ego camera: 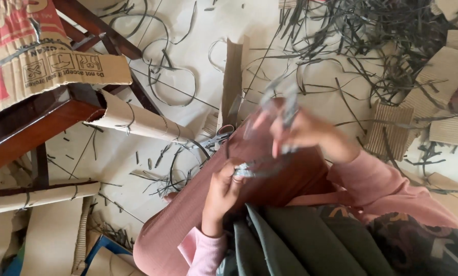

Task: The person sits on the floor and uses scissors to cut black cords wrapped around cardboard tubes. They repeatedly pick up cords, cut them into short pieces, and place the cut pieces on the floor. The person also moves a cardboard tube to access more cords.

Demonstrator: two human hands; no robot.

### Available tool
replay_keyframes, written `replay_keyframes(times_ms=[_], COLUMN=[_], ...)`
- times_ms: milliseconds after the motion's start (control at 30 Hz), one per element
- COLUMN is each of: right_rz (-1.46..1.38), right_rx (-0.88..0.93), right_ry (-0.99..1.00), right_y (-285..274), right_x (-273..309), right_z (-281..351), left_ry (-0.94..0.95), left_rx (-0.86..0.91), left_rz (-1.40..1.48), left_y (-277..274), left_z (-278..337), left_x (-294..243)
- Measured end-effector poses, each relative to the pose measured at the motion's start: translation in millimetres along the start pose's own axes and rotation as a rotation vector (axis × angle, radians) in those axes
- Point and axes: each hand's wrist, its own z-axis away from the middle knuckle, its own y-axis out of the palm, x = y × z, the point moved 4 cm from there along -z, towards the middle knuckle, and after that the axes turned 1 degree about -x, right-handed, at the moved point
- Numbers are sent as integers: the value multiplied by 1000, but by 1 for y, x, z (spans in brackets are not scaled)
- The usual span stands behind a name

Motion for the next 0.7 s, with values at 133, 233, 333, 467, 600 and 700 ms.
replay_keyframes(times_ms=[133,233,333,467,600,700], right_rz=[-59,-102,-454,-1204,-852,-714], right_rx=[343,631,753,550,123,-283], right_ry=[-151,-284,-27,264,223,125], right_y=[101,151,141,120,73,13], right_x=[-9,-22,39,100,96,54], right_z=[39,67,63,42,22,-5], left_ry=[262,389,526,431,145,158], left_rx=[5,31,-138,-158,77,9], left_rz=[233,269,347,262,-95,-251], left_y=[13,11,7,19,32,19], left_z=[-11,-6,-2,-8,-14,-7], left_x=[-47,-54,-25,-15,2,31])
